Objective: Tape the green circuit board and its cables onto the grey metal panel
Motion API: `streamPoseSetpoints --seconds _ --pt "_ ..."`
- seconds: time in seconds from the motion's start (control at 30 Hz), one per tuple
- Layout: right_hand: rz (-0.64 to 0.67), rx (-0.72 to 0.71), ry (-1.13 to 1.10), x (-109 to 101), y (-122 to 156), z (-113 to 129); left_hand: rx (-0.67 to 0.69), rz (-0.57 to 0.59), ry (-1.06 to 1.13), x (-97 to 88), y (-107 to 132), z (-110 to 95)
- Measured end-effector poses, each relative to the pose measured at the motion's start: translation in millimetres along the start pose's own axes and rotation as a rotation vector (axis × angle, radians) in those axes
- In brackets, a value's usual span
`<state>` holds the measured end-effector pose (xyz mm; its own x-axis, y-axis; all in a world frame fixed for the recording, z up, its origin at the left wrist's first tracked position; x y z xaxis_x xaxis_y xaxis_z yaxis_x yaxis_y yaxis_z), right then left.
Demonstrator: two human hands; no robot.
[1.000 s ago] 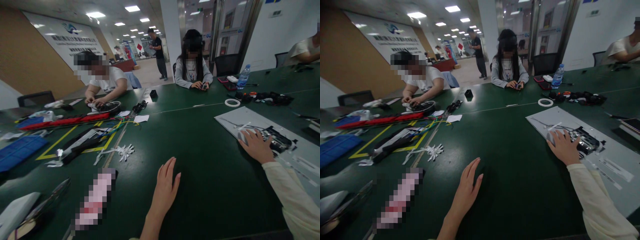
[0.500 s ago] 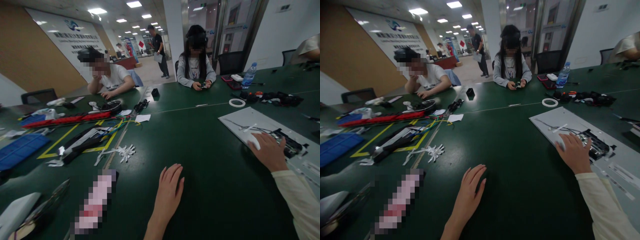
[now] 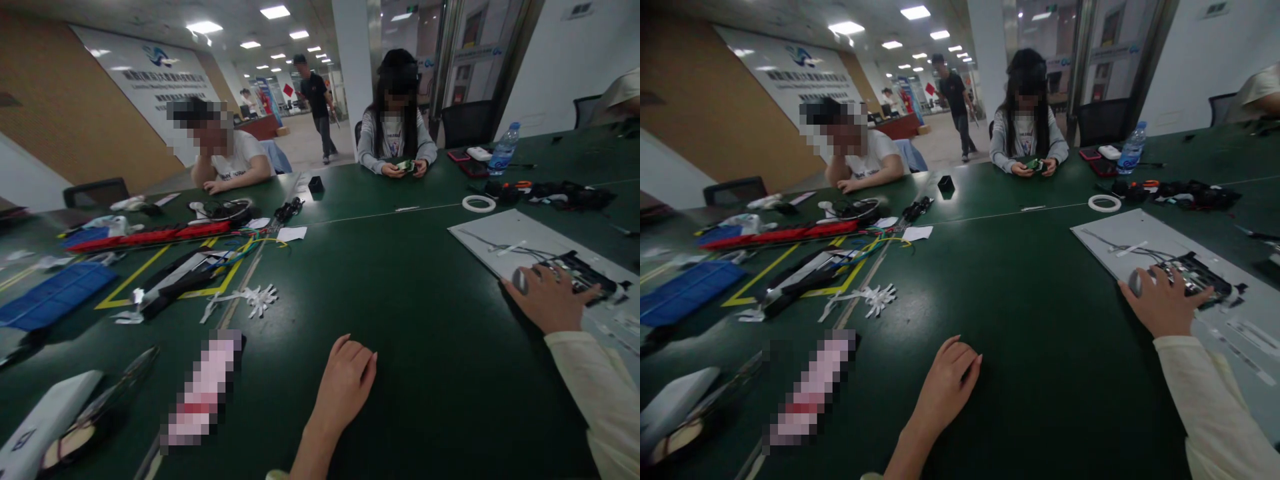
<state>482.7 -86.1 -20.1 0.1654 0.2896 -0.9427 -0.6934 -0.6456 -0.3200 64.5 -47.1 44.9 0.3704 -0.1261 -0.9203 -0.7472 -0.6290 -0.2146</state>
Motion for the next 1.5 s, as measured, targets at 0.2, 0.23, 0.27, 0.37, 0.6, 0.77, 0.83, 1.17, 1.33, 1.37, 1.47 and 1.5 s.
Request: streamPoseSetpoints --seconds 0.2,0.23,0.27,0.37,0.6,0.77,0.83,1.17,1.33,1.37,1.47,1.5 --pt "-0.022 0.049 0.015 3 -13 -6 -0.004 0.030 0.013 2.9 -3 -7" --pt "-0.014 0.055 0.009 4 -15 -7 -0.004 0.042 0.019 1.9 -3 -12" --pt "-0.008 0.058 0.002 5 -16 -8 0.003 0.057 0.025 0.0 -4 -20" --pt "-0.023 0.064 -0.024 2 -15 -8 0.088 0.122 0.051 -9.3 -11 -53" --pt "-0.032 0.025 -0.079 -8 -7 -10 0.406 0.225 0.009 -4.3 -71 -95" --pt "0.007 0.055 -0.036 4 -10 -20 0.338 0.180 0.035 31.1 -95 -56" --pt "0.004 0.077 -0.032 9 -12 -24 0.324 0.165 0.031 40.8 -91 -46" --pt "-0.044 0.174 -0.049 13 -14 -28 0.256 0.103 0.036 49.4 -81 -28" --pt "-0.026 0.245 -0.112 13 -16 -44 0.253 0.124 0.014 52.8 -80 -29" --pt "-0.043 0.266 -0.132 12 -16 -50 0.257 0.128 0.012 52.9 -80 -30" --pt "-0.087 0.307 -0.147 14 -14 -69 0.262 0.133 0.013 51.9 -80 -31" --pt "-0.072 0.303 -0.123 18 -14 -73 0.262 0.134 0.011 51.4 -80 -31"
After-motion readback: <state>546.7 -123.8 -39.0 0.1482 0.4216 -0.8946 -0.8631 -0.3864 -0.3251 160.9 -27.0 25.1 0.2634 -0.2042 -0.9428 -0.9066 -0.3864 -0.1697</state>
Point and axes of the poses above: each hand's wrist, its own y-axis away from the middle knuckle, its own x-axis out of the palm, z = x × y, the point moved 8 cm from there along -y, towards the middle knuckle, and after that the axes turned 8 degrees about x, right-handed, at the moved point
